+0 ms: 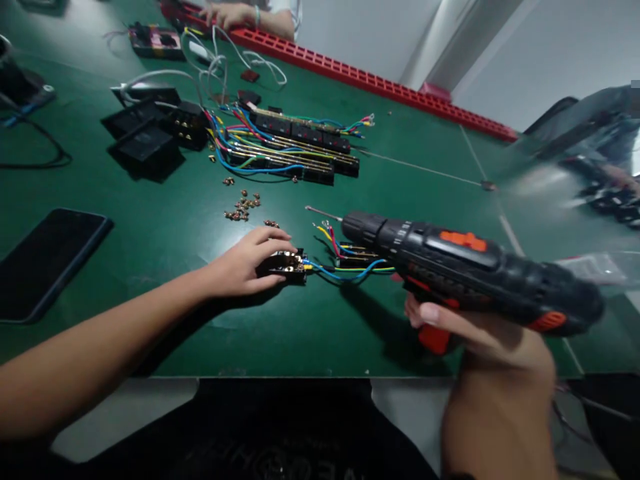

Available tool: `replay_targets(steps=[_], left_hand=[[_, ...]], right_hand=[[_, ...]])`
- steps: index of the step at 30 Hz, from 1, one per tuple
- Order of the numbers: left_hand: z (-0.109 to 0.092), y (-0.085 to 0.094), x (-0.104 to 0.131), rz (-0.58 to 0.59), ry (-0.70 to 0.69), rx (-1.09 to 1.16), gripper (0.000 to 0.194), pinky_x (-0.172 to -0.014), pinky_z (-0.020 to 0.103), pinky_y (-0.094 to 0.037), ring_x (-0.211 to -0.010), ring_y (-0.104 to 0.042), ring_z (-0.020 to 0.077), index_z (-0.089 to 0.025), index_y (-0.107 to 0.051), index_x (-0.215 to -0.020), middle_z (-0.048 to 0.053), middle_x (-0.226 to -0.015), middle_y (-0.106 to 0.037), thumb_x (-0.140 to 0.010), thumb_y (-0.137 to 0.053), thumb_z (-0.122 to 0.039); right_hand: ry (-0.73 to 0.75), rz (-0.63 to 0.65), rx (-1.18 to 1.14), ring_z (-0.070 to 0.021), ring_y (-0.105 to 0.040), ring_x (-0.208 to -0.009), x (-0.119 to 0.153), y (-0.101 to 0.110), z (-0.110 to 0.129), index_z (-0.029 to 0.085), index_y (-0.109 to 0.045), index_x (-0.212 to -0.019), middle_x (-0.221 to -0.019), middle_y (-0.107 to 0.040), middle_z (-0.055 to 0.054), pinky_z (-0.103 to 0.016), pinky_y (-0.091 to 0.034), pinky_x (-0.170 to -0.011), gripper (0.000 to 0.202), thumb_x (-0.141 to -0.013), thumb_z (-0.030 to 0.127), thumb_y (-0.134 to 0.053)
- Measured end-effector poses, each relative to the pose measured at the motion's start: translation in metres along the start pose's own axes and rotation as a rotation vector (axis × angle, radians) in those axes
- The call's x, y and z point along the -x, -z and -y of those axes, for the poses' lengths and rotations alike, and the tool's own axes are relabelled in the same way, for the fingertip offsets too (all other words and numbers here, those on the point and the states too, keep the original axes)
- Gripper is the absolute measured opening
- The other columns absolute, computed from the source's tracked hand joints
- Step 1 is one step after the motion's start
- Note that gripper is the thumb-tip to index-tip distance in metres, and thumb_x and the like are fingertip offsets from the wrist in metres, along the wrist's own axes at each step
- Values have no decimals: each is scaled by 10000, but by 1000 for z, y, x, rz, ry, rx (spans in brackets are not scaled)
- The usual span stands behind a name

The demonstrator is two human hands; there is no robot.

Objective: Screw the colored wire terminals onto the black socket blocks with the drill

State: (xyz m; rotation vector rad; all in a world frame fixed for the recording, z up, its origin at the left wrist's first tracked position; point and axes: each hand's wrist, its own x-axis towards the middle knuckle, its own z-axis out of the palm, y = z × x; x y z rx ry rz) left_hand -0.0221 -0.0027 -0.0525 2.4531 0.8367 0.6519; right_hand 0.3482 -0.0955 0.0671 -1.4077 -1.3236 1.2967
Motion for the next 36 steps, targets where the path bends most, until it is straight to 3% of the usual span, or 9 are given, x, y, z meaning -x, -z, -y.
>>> replay_targets(steps=[2, 8, 13, 22, 25, 28, 31, 33, 36], left_hand=[[-1, 2, 1, 0, -31, -78, 471, -1131, 522, -419, -1331, -518, 314, -260, -601, -1363, 140, -1423, -551, -915, -666, -391], [-3, -1, -3, -4, -81, -208, 395, -1065, 524, -432, -1247, -549, 320, -281, -682, -1330, 136, -1378, -579, -949, -631, -369], [-2, -5, -6, -58, -173, -210, 329, -952, 481, -450, -1108, -591, 297, -264, -723, -1274, 127, -1262, -637, -971, -603, -313], [-4, -8, -5, -59, -151, -218, 341, -979, 469, -442, -1153, -599, 290, -275, -681, -1303, 115, -1276, -649, -973, -598, -301], [-6, -6, -2, -96, -137, -184, 448, -1026, 496, -430, -1215, -593, 318, -229, -617, -1363, 138, -1328, -643, -955, -641, -415], [-2, 6, -2, -219, -65, -108, 527, -1025, 485, -451, -1183, -614, 314, -167, -601, -1350, 152, -1286, -666, -954, -612, -514], [14, 26, -10, -310, 190, -210, 303, -925, 419, -487, -993, -643, 255, -158, -697, -1133, 104, -1038, -727, -1010, -535, -383], [30, 40, -19, -190, 251, -321, 255, -875, 404, -495, -945, -641, 256, -172, -738, -1054, 96, -978, -722, -983, -561, -341], [47, 51, -33, 60, 193, -380, 285, -878, 401, -511, -974, -650, 270, -178, -747, -1157, 109, -1025, -710, -937, -609, -296]], right_hand=[[18, 1, -196, -164, -578, -619, 4, -22, -23, 229, -756, -1144, -655, -575, -45, -332, -511, -578, 390, -818, 443, -783], [60, 113, -533, -97, -428, -502, -19, -40, -64, 247, -717, -1081, -543, -379, 55, -283, -470, -606, 410, -789, 526, -786], [131, 170, -671, -84, -352, -487, -25, -42, -77, 236, -723, -1116, -541, -323, 68, -282, -432, -600, 393, -831, 506, -750], [77, 210, -737, -85, -374, -506, -16, -49, -90, 226, -697, -1156, -553, -301, 66, -285, -418, -616, 390, -869, 490, -714], [51, 222, -752, -83, -374, -510, -16, -52, -92, 215, -698, -1164, -557, -298, 67, -283, -424, -620, 397, -870, 481, -714], [42, 237, -762, -83, -381, -515, -15, -53, -93, 212, -700, -1163, -563, -299, 67, -281, -434, -625, 397, -872, 482, -711], [31, 258, -779, -86, -417, -533, -15, -53, -94, 209, -702, -1161, -576, -325, 61, -281, -450, -645, 394, -869, 473, -713], [24, 278, -789, -87, -445, -547, -14, -53, -94, 206, -703, -1162, -582, -351, 56, -278, -458, -659, 390, -867, 462, -718], [26, 290, -780, -88, -469, -557, -14, -52, -94, 201, -700, -1160, -585, -379, 52, -274, -462, -672, 396, -864, 463, -728]])
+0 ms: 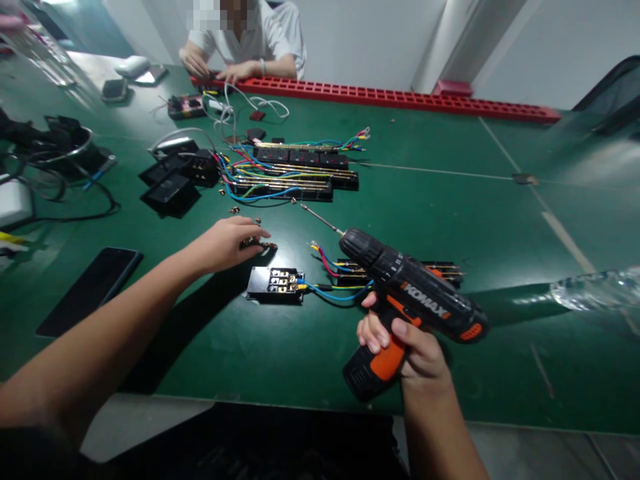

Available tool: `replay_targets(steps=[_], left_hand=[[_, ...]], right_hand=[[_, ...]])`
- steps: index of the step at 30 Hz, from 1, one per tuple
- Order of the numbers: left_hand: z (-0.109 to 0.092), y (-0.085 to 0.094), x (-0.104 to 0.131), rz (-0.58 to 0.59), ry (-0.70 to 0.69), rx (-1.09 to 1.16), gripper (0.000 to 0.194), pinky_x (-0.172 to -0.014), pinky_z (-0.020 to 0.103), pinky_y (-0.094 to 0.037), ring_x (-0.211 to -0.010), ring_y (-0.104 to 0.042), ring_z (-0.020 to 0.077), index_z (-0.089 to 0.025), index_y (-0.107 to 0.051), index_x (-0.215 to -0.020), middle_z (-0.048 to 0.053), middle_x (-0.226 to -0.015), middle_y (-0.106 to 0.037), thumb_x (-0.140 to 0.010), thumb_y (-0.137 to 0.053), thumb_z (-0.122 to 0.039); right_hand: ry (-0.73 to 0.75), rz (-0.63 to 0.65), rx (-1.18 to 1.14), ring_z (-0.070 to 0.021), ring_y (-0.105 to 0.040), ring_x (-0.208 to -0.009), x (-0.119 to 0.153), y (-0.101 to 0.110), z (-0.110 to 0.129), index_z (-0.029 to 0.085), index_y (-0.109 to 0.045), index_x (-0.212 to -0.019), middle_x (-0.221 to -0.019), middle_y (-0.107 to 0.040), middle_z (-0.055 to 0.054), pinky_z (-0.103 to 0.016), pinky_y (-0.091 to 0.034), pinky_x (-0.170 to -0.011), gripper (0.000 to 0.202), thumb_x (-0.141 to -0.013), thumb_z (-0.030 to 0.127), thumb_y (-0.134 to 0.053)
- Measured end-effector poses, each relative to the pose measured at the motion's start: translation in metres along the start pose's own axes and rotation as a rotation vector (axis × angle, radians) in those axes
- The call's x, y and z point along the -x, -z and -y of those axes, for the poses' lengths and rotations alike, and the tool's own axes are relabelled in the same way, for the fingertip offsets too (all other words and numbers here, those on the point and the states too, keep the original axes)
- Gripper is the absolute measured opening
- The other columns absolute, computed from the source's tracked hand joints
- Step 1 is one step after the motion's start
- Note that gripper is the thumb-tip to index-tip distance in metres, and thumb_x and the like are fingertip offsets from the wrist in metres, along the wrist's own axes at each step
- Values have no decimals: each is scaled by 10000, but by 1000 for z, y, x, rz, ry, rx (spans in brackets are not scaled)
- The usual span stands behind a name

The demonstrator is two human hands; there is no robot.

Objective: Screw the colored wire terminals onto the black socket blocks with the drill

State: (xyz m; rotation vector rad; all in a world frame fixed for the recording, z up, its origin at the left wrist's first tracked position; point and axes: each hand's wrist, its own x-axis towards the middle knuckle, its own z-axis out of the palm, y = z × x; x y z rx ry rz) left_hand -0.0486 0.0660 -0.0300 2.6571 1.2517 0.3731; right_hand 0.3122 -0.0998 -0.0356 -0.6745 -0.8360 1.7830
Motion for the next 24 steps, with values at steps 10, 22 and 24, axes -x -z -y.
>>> replay_targets(steps=[10, 22, 24], left_hand=[[0, -10, -7, 158, 10, -70, 246, -911, 371, -522, -977, -682, 258, -174, -763, -1110, 110, -1023, -742, -966, -576, -238], [4, -11, 8, -45, 123, 84, 229, -713, 298, -481, -729, -638, 185, -193, -754, -924, 48, -813, -725, -903, -633, -386], [2, -9, 15, -121, 194, 219, 271, -671, 282, -468, -663, -609, 162, -189, -752, -921, 33, -773, -722, -871, -674, -445]], right_hand=[[-2, -49, -13, -97, -429, -524, 2, 3, -2, 216, -640, -1118, -555, -393, 64, -287, -445, -643, 418, -830, 496, -759], [67, -128, 39, -145, -621, -676, -6, -8, -2, 237, -645, -1151, -643, -534, 39, -315, -547, -762, 391, -819, 388, -786], [112, -149, 110, -188, -700, -838, -10, -13, -1, 250, -651, -1173, -677, -573, 27, -364, -563, -912, 378, -832, 357, -777]])
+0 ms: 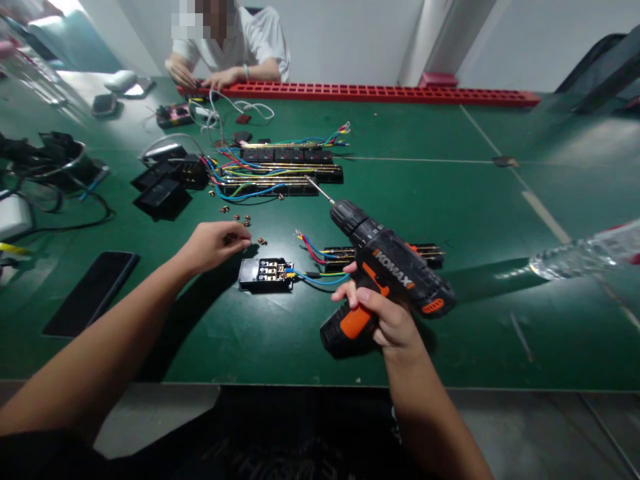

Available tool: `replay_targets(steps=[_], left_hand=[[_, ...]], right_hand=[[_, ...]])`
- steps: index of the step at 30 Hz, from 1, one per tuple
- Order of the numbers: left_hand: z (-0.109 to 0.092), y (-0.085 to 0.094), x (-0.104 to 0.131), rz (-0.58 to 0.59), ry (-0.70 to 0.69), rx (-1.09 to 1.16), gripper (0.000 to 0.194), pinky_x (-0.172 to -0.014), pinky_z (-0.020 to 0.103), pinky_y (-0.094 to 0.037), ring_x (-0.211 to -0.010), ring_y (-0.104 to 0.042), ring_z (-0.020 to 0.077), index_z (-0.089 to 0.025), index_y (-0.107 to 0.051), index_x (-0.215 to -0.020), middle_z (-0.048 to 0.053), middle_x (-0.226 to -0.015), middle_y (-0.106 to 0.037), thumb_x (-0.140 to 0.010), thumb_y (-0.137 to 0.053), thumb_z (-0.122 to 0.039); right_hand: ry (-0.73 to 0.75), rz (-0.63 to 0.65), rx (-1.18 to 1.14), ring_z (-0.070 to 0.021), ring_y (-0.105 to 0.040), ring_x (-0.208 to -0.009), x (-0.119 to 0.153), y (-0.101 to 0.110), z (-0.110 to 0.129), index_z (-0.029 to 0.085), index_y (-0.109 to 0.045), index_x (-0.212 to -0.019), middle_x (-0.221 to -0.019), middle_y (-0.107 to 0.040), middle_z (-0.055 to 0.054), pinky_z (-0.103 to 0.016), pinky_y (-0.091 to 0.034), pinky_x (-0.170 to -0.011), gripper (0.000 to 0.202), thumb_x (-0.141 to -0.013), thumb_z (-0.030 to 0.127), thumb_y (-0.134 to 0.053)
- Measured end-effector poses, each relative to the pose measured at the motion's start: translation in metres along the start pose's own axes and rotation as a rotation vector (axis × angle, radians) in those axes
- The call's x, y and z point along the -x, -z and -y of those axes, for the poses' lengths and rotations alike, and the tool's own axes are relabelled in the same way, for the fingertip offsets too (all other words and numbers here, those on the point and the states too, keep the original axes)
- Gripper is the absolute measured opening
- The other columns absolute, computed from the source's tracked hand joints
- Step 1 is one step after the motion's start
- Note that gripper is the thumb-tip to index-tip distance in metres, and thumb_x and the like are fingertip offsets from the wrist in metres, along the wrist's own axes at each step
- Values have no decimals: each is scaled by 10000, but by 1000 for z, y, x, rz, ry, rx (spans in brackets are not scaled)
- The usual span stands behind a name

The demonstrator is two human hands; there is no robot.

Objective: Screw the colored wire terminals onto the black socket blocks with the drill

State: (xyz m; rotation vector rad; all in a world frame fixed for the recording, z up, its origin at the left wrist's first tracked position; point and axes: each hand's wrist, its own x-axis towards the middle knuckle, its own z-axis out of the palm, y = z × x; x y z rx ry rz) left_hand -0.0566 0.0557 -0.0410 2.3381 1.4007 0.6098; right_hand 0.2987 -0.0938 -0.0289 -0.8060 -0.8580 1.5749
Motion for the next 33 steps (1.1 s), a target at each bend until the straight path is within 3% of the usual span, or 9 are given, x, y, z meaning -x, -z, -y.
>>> replay_targets(steps=[3, 5, 7, 10, 14, 18, 21, 24, 33], left_hand=[[-9, 4, 13, -72, 103, 220, 363, -650, 279, -482, -647, -606, 153, -176, -757, -940, 44, -807, -748, -843, -727, -524], [-19, 5, 24, -98, 138, 367, 396, -652, 284, -506, -689, -644, 167, -166, -763, -1000, 65, -872, -768, -845, -744, -529], [-31, 5, 35, -94, 140, 423, 394, -673, 295, -525, -735, -672, 178, -172, -770, -1081, 73, -920, -780, -872, -737, -504], [-47, -2, 50, -104, 117, 421, 321, -726, 320, -549, -804, -689, 193, -182, -772, -1045, 77, -970, -776, -897, -720, -462], [-56, -21, 63, -274, 192, 511, 259, -846, 359, -592, -951, -703, 209, -178, -707, -1055, 84, -1072, -724, -922, -675, -398], [-58, -39, 67, -351, 159, 537, 224, -1023, 447, -573, -1155, -690, 249, -180, -665, -1080, 115, -1182, -704, -965, -618, -365], [-63, -48, 63, -358, 88, 480, 190, -1127, 506, -512, -1254, -668, 270, -187, -651, -1078, 124, -1209, -715, -986, -590, -342], [-70, -53, 59, -348, 47, 434, 161, -1130, 516, -510, -1257, -676, 272, -188, -636, -1067, 122, -1190, -731, -992, -575, -316], [-79, -57, 56, -320, -5, 359, 127, -1084, 511, -542, -1242, -692, 266, -199, -629, -1060, 110, -1176, -743, -1002, -560, -289]], right_hand=[[68, 2, 97, -249, -702, -1128, -7, -14, 2, 260, -670, -1172, -742, -621, 7, -471, -473, -1159, 360, -842, 363, -773], [95, -18, 144, -275, -660, -1245, -12, -25, 3, 265, -681, -1151, -765, -630, -4, -520, -427, -1214, 350, -836, 381, -779], [103, -65, 175, -287, -631, -1295, -18, -37, 2, 270, -685, -1130, -767, -628, -8, -533, -438, -1208, 364, -809, 397, -801], [77, -154, 176, -288, -628, -1296, -27, -50, -4, 273, -673, -1119, -767, -628, -8, -517, -483, -1169, 414, -761, 406, -831], [14, -258, 111, -292, -645, -1273, -37, -55, -16, 262, -651, -1104, -759, -641, -5, -498, -533, -1108, 480, -702, 412, -867], [5, -318, 94, -295, -666, -1242, -43, -54, -23, 239, -642, -1074, -944, -737, -35, -514, -544, -1098, 490, -675, 400, -877], [6, -305, 115, -284, -706, -1143, -45, -52, -24, 238, -644, -1082, -902, -744, -31, -523, -567, -1063, 472, -699, 407, -860], [0, -286, 107, -266, -718, -1100, -45, -51, -23, 240, -642, -1092, -863, -738, -22, -497, -582, -1043, 487, -696, 412, -866], [-14, -201, -4, -290, -602, -1376, -54, -46, -21, 241, -625, -1083, -722, -625, 16, -455, -601, -1043, 437, -729, 353, -854]])
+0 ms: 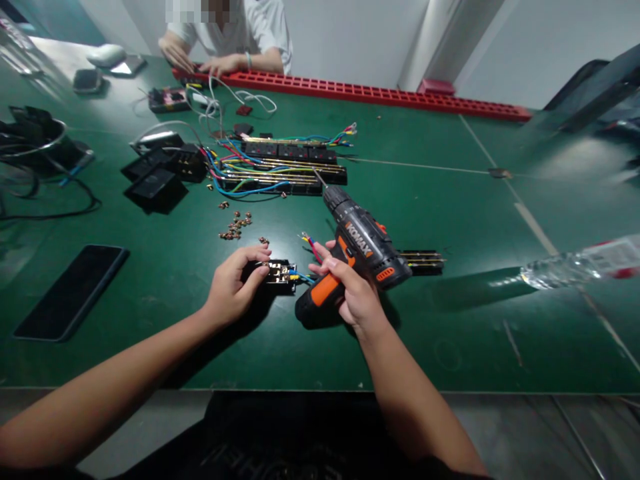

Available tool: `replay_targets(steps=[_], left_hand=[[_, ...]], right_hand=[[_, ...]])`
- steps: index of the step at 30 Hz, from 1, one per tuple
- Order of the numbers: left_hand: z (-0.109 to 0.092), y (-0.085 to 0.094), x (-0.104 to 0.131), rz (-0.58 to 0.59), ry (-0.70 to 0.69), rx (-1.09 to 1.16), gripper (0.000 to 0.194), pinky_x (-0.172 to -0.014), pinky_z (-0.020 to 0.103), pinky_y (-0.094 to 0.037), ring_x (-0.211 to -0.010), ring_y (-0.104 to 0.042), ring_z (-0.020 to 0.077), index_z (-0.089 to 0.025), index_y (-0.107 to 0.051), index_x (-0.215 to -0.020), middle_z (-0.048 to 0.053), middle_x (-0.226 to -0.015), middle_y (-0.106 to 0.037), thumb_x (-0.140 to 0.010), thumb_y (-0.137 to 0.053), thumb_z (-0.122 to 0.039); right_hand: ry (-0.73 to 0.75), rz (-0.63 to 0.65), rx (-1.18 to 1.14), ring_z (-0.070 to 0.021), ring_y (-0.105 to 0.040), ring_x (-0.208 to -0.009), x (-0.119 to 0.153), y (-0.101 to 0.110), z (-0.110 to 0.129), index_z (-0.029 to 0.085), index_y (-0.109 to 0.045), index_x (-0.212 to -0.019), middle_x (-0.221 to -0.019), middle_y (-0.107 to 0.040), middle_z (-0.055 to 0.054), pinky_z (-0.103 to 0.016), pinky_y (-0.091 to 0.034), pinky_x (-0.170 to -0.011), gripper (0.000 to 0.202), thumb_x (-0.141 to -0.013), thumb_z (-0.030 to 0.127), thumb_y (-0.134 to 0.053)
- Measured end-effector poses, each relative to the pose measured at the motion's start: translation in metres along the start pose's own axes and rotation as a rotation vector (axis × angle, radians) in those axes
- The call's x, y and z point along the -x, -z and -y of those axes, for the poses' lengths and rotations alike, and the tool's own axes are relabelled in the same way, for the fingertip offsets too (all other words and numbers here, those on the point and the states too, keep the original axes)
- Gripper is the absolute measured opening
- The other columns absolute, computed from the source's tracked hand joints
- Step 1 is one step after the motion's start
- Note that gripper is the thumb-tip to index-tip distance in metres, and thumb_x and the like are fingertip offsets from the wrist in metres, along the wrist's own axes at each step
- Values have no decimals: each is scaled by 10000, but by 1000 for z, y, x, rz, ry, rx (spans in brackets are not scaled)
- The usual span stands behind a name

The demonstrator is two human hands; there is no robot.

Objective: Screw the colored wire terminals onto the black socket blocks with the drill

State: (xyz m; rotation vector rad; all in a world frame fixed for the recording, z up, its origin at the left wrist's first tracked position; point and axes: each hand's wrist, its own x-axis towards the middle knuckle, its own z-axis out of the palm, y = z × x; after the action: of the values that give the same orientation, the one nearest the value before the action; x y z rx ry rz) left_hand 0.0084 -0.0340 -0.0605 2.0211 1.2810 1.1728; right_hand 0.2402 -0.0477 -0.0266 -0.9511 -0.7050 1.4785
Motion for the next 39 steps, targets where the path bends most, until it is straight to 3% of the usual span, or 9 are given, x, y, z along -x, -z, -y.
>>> replay_targets(steps=[6, 11, 14, 18, 22, 25, 27, 30, 39], left_hand=[[2, -1, 0, 5, -1, -7, 119, -1061, 505, -552, -1217, -699, 261, -196, -634, -1053, 107, -1158, -745, -1001, -560, -274], [2, -3, -1, 8, 7, -20, 130, -1053, 488, -555, -1201, -702, 256, -199, -631, -1056, 100, -1140, -746, -1001, -549, -283], [2, -5, -1, -4, 8, -24, 144, -1047, 480, -557, -1189, -704, 253, -198, -634, -1061, 99, -1135, -749, -1003, -546, -296], [1, -5, -1, -5, 26, -13, 154, -1033, 464, -558, -1167, -706, 250, -196, -640, -1068, 97, -1139, -750, -999, -554, -303], [1, -3, -2, 4, 46, 13, 156, -1023, 450, -558, -1136, -708, 242, -194, -646, -1058, 94, -1126, -751, -988, -571, -311], [2, -2, -3, 15, 53, 59, 156, -1023, 444, -556, -1139, -704, 245, -192, -655, -1041, 94, -1114, -748, -976, -593, -320], [2, -1, -4, 19, 66, 91, 163, -1025, 438, -555, -1130, -703, 242, -193, -660, -1040, 93, -1111, -746, -970, -606, -330], [3, 1, -5, 16, 64, 133, 161, -992, 415, -563, -1058, -703, 221, -192, -672, -1035, 85, -1077, -742, -967, -616, -327], [13, 7, -5, 78, -184, 148, 104, -1051, 441, -519, -1119, -678, 228, -191, -725, -1014, 94, -1112, -750, -954, -690, -268]], right_hand=[[2, 25, -11, -303, -660, -1293, -5, 5, 0, 240, -626, -1088, -717, -617, 12, -397, -648, -921, 416, -752, 355, -842], [-98, 101, 15, -324, -649, -1311, -4, 12, -2, 240, -663, -1108, -699, -614, 4, -423, -664, -899, 424, -753, 370, -855], [-147, 184, 33, -338, -641, -1321, -3, 14, -2, 217, -692, -1068, -719, -631, -11, -484, -643, -971, 383, -763, 376, -860], [-146, 293, 39, -305, -676, -1266, -5, 15, -2, 170, -685, -831, -746, -643, -23, -528, -498, -1192, 243, -808, 361, -834], [-179, 322, 111, -287, -686, -1239, -6, 14, -1, 188, -740, -962, -754, -668, -20, -529, -470, -1216, 275, -811, 394, -839], [-166, 325, 299, -260, -716, -1102, -5, 13, 4, 205, -755, -926, -872, -720, -45, -479, -562, -1098, 298, -807, 463, -842], [-147, 365, 455, -216, -711, -919, -4, 12, 9, 202, -752, -873, -900, -729, -56, -406, -623, -891, 304, -823, 494, -824], [-134, 427, 608, -161, -643, -727, -3, 9, 18, 197, -746, -868, -808, -701, -48, -301, -550, -638, 300, -850, 493, -794], [-152, 459, 693, -143, -613, -729, -2, 7, 22, 166, -705, -836, -811, -676, -55, -281, -511, -653, 344, -853, 506, -756]])
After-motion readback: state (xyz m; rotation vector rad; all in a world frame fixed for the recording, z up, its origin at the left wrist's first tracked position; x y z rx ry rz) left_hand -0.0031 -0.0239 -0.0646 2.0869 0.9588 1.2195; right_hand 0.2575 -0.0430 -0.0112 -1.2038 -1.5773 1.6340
